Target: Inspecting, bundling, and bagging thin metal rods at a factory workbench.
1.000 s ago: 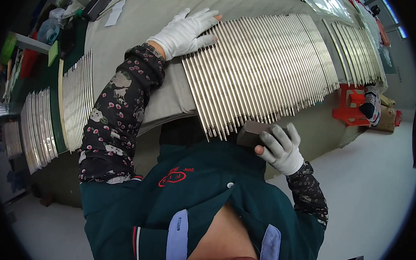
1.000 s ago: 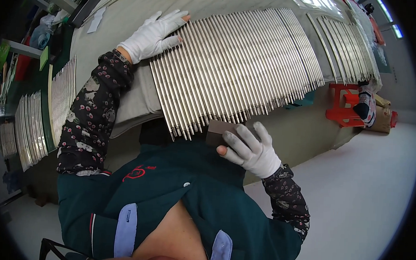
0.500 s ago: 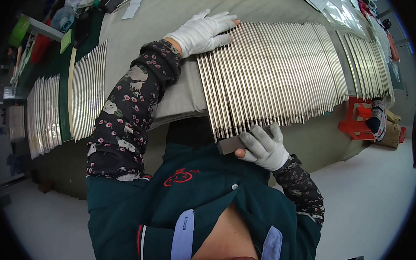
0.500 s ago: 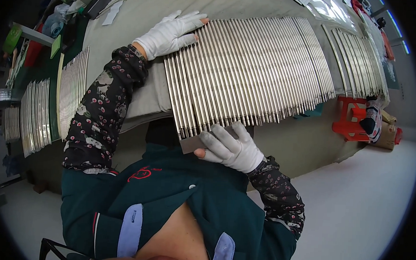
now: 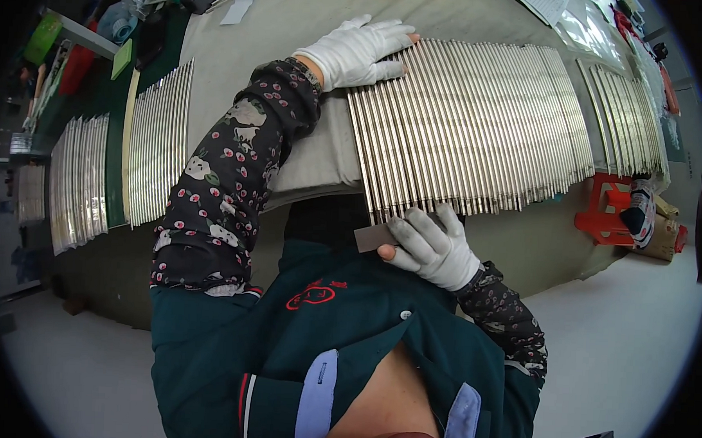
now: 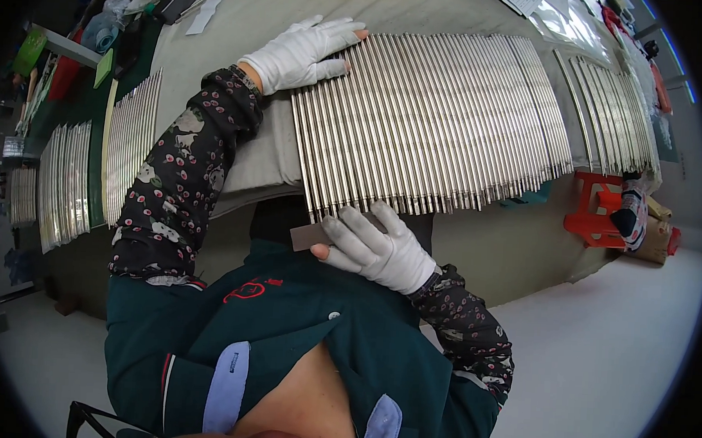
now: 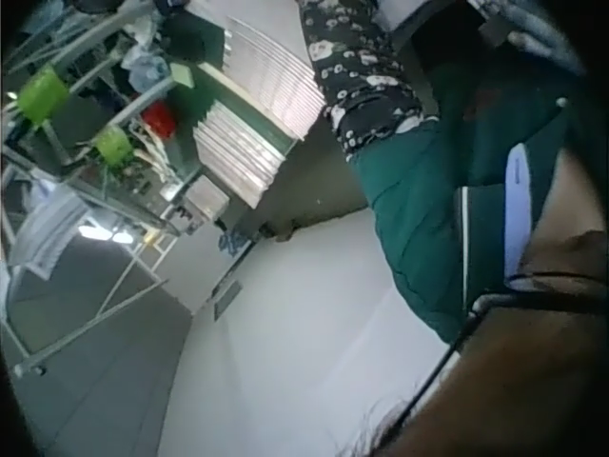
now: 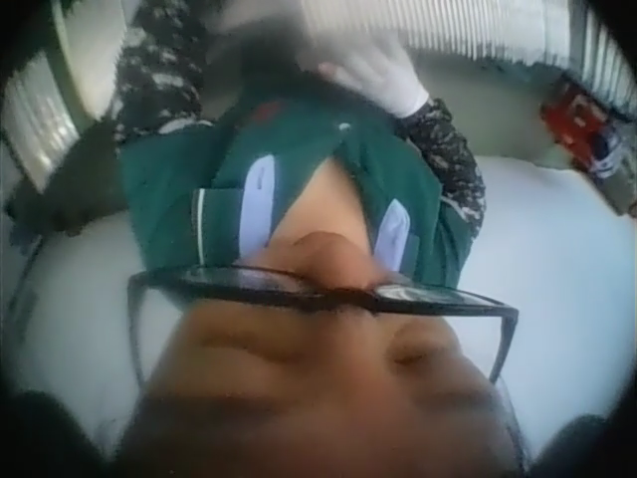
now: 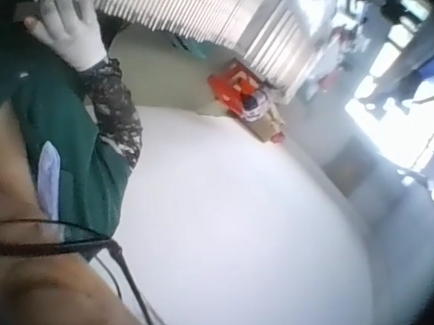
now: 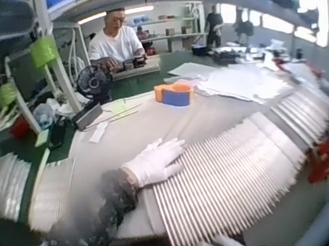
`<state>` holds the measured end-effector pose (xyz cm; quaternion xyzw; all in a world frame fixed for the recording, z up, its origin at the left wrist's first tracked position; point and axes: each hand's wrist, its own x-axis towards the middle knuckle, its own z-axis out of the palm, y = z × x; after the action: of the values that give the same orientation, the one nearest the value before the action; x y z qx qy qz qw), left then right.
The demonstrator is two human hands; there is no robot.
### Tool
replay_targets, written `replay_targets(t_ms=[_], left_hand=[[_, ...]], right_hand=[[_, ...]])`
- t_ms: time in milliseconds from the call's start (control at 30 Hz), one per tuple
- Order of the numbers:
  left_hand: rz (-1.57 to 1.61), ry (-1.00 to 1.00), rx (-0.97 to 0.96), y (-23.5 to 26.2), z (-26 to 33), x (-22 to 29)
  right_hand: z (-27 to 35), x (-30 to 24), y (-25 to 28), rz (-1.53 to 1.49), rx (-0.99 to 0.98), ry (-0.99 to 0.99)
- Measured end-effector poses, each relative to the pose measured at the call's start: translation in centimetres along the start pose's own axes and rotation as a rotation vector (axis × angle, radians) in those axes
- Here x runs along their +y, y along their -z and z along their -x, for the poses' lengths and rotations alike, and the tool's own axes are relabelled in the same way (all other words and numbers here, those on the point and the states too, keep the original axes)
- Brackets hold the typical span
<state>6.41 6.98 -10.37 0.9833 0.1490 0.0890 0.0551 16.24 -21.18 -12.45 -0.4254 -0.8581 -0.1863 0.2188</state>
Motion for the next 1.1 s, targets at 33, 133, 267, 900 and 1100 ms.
replay_targets(t_ms=[33,133,267,900,1100], left_hand=[[0.006,-0.014,0.004,0.4,-0.2,0.4],[-0.254,-0.006,0.003,0.9,0.4,2.1],[-0.162,-0.249,-0.025,0.6,0.9,5.2],[-0.126,-0.303,-0.070,2.4,4.7,3.9],[-0.121,-0.322,-0.064,1.8,4.1,5.3]], right_hand=[[-0.4,0.1,0.0,0.010,-0.007,-0.009],[-0.8,0.6,0.8,-0.165,-0.063,0.020],[1.5,1.4,3.3,-0.126,0.087,-0.044],[4.4,2.8,4.1,-0.039,-0.075,-0.045],[3.0,3.1,1.4,0.053,0.055,0.030]])
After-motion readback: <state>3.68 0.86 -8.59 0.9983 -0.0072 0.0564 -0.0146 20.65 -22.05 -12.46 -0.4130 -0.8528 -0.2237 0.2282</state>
